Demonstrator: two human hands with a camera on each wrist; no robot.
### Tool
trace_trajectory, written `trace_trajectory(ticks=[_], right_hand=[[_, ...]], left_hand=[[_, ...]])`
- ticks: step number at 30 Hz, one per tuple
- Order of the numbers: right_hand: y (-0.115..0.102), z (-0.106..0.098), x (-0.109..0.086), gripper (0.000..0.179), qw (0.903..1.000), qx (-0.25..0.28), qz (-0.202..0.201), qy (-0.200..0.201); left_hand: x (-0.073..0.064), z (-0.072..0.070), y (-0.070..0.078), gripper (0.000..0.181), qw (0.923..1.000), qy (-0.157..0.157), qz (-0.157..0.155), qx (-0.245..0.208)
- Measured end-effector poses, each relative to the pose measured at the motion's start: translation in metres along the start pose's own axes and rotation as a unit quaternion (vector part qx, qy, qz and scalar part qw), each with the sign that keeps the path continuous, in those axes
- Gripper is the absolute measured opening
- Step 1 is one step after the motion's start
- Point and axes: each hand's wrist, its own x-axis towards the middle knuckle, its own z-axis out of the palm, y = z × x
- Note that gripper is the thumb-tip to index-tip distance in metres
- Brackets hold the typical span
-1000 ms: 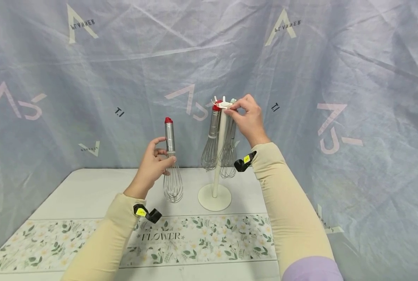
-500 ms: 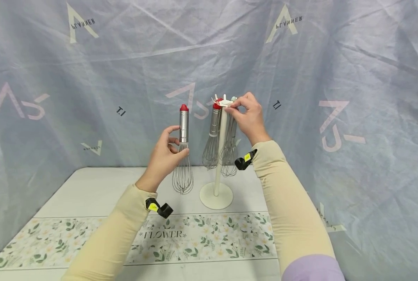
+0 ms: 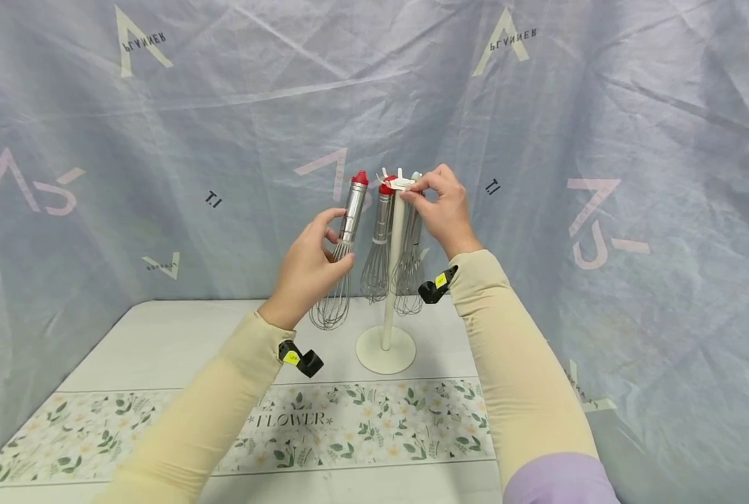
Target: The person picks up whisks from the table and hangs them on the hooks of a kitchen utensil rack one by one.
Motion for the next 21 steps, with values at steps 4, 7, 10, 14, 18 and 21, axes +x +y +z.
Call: trace_trajectory(ticks=[4, 7, 10, 14, 18, 21], right_hand=[[0.0000, 0.0003, -0.0003, 0.019, 0.9999, -0.005, -0.007, 0.006], [0.0009, 0.0007, -0.0025, 0.018, 1.0000, -0.008, -0.004, 0.003], [0.0036, 0.0011, -0.0048, 0.017, 1.0000, -0.010, 0.001, -0.002], [0.0048, 0.0020, -0.0051, 0.018, 1.0000, -0.010, 0.000, -0.002], [0.0044, 0.0010, -0.0015, 0.019, 0.9999, -0.010, -0.008, 0.006], [0.0039, 0.0020, -0.0022, 0.019, 0.9999, -0.006, -0.010, 0.010]], left_hand=[[0.0055, -0.0012, 0.0038, 0.065, 0.9984, -0.004, 0.019, 0.053], [0.0069, -0.0020, 0.0050, 0.062, 0.9962, -0.011, 0.028, 0.081], [0.0065, -0.0016, 0.0058, 0.061, 0.9941, -0.018, 0.036, 0.101], [0.0058, -0.0001, 0.0068, 0.060, 0.9910, -0.013, 0.058, 0.120], [0.0070, 0.0024, 0.0081, 0.057, 0.9869, 0.000, 0.087, 0.135], [0.0054, 0.0043, 0.0070, 0.056, 0.9848, 0.002, 0.095, 0.145]])
